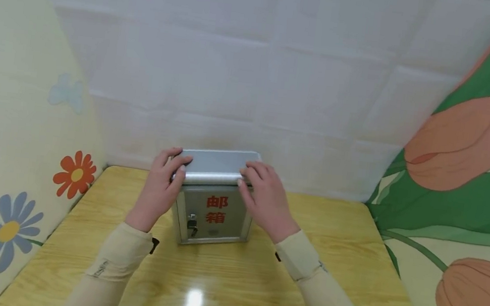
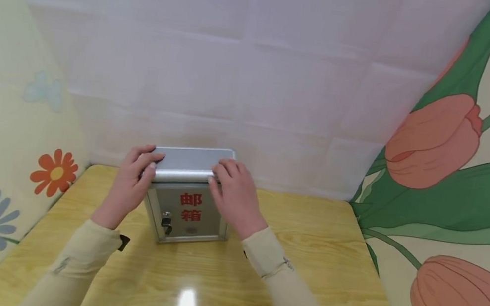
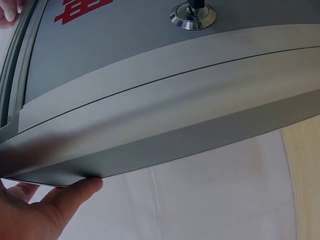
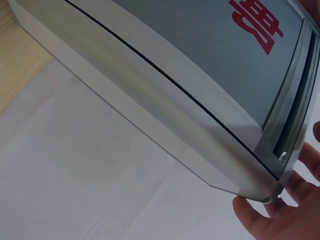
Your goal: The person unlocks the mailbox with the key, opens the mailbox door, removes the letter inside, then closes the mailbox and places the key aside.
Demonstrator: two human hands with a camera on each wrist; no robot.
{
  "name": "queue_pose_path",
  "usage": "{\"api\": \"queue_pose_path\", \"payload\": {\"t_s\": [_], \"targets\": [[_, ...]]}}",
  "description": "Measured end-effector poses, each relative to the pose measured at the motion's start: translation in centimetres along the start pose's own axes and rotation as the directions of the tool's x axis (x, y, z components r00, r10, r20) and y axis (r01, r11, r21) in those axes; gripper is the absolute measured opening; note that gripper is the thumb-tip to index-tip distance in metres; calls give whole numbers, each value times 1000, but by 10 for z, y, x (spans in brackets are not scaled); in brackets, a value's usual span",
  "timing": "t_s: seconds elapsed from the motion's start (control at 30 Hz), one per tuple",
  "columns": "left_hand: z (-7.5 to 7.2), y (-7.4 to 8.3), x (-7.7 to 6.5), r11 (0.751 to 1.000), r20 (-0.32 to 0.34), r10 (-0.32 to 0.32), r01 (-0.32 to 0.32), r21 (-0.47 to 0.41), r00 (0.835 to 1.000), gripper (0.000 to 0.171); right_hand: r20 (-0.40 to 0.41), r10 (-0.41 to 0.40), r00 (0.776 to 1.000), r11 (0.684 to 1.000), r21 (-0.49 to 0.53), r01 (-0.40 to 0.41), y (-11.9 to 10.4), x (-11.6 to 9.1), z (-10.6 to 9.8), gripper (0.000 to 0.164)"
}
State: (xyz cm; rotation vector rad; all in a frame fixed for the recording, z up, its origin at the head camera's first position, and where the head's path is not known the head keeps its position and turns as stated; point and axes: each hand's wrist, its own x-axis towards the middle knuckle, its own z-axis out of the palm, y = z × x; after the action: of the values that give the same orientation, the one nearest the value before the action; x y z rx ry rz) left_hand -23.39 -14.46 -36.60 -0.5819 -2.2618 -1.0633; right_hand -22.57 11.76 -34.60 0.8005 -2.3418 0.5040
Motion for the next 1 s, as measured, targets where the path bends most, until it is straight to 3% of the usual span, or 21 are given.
{"api": "queue_pose_path", "payload": {"t_s": [0.27,0.53,0.8,1.0], "targets": [[20,5,9,998,55,17,-14,-67,998,32,-61,4,998,999,-54,-7,12,-17,-6,22],[35,10,23,996,99,30,-22,-88,995,34,-101,57,993,997,-38,-61,22,-23,-17,20],[39,8,24,992,122,29,-14,-123,992,34,-117,71,991,997,-32,-75,25,-28,-14,22],[44,10,27,988,155,49,-25,-149,987,35,-191,125,974,992,37,-120,24,-33,-12,23]]}}
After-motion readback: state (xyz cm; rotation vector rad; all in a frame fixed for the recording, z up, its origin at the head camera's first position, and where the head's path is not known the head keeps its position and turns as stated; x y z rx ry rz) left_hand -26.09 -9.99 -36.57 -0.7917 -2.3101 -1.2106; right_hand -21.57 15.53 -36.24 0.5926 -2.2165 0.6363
